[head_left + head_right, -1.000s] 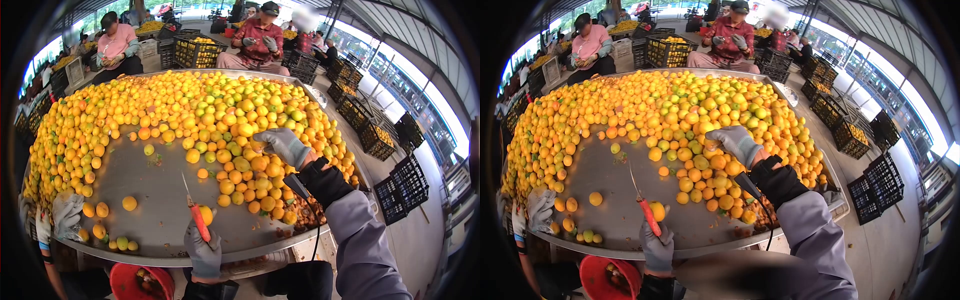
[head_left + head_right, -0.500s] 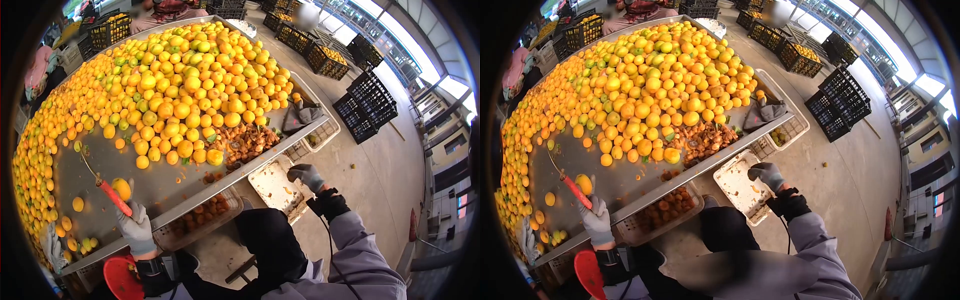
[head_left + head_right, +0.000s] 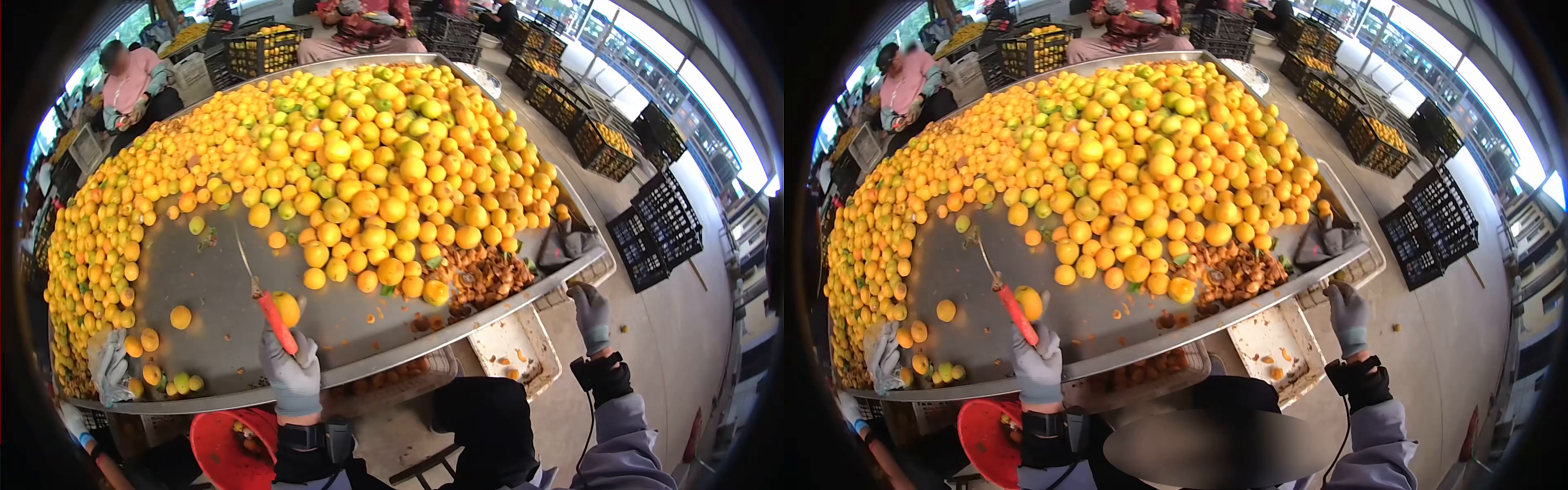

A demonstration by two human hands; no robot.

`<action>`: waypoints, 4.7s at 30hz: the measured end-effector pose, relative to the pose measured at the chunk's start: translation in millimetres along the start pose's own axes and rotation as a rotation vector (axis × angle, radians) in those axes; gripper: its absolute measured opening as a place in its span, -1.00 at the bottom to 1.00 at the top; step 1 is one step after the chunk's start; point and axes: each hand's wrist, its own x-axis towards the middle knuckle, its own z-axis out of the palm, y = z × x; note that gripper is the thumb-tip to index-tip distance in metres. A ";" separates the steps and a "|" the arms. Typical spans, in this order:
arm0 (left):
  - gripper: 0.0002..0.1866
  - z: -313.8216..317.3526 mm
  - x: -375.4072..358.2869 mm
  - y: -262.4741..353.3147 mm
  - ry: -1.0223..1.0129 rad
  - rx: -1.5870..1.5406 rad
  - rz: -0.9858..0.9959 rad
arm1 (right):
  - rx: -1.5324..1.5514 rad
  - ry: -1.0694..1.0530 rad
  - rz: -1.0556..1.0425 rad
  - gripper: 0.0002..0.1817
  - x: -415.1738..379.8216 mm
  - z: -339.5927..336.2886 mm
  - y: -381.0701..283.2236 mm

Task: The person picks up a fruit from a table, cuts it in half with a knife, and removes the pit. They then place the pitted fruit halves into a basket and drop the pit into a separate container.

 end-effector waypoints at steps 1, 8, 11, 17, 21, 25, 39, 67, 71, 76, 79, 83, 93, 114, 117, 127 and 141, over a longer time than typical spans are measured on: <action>-0.65 0.3 0.4 -0.7 -0.035 -0.012 -0.003 | 0.191 -0.036 0.038 -0.74 9.9 -1.0 -43.6; -0.63 22.8 5.2 6.8 0.000 -0.046 -0.011 | 0.160 -0.159 -0.471 -0.72 66.1 88.5 -240.4; -0.60 39.6 6.0 20.3 0.051 -0.013 0.008 | 0.115 -0.162 -0.638 -0.71 84.7 138.2 -296.3; -0.62 30.6 17.7 35.3 0.097 -0.085 0.005 | -0.053 -0.242 -0.663 -0.68 129.2 223.7 -364.6; -0.68 27.8 29.8 49.4 0.167 -0.075 -0.005 | -0.224 -0.277 -0.665 -0.66 152.4 267.9 -401.7; -0.67 18.0 36.6 56.0 0.182 -0.093 -0.014 | -0.285 -0.349 -0.707 -0.60 167.4 311.4 -429.0; -0.68 -3.2 56.1 58.0 0.179 -0.116 -0.054 | -0.599 -0.425 -0.682 -0.60 171.0 357.6 -465.6; -0.59 -11.4 83.2 47.3 0.263 -0.108 -0.033 | -0.795 -0.256 -0.650 -0.32 216.1 401.5 -473.2; -0.59 -17.6 83.8 39.0 0.264 -0.133 -0.028 | -0.765 -0.274 -0.641 -0.31 224.6 413.7 -475.8; -0.63 -31.1 74.4 14.5 0.286 0.486 0.075 | -0.826 -0.248 -0.616 -0.12 224.1 426.2 -478.6; -0.70 -30.8 74.1 20.0 0.236 0.708 0.203 | -0.819 -0.246 -0.669 -0.09 221.6 426.4 -477.8; -0.70 -44.9 65.4 0.4 0.235 0.567 0.087 | -0.850 -0.301 -0.648 -0.06 221.3 424.0 -483.8; -0.71 -41.0 70.0 0.3 0.278 0.479 0.064 | -0.766 -0.256 -0.672 -0.06 228.0 429.3 -476.8; -0.88 -55.9 65.2 -9.5 0.322 0.198 -0.013 | -0.907 -0.261 -0.652 -0.12 225.7 434.6 -489.8; -0.86 -30.3 78.2 21.7 0.123 1.015 0.406 | -0.847 -0.258 -0.666 -0.07 225.9 431.5 -486.8; -0.78 -65.8 73.4 -14.7 0.254 0.418 -0.021 | -0.521 -0.530 -0.554 -0.37 250.0 399.4 -488.3; -0.60 -27.5 83.8 28.3 0.292 -0.216 -0.095 | -0.734 -0.607 -0.491 -0.41 249.7 411.0 -497.2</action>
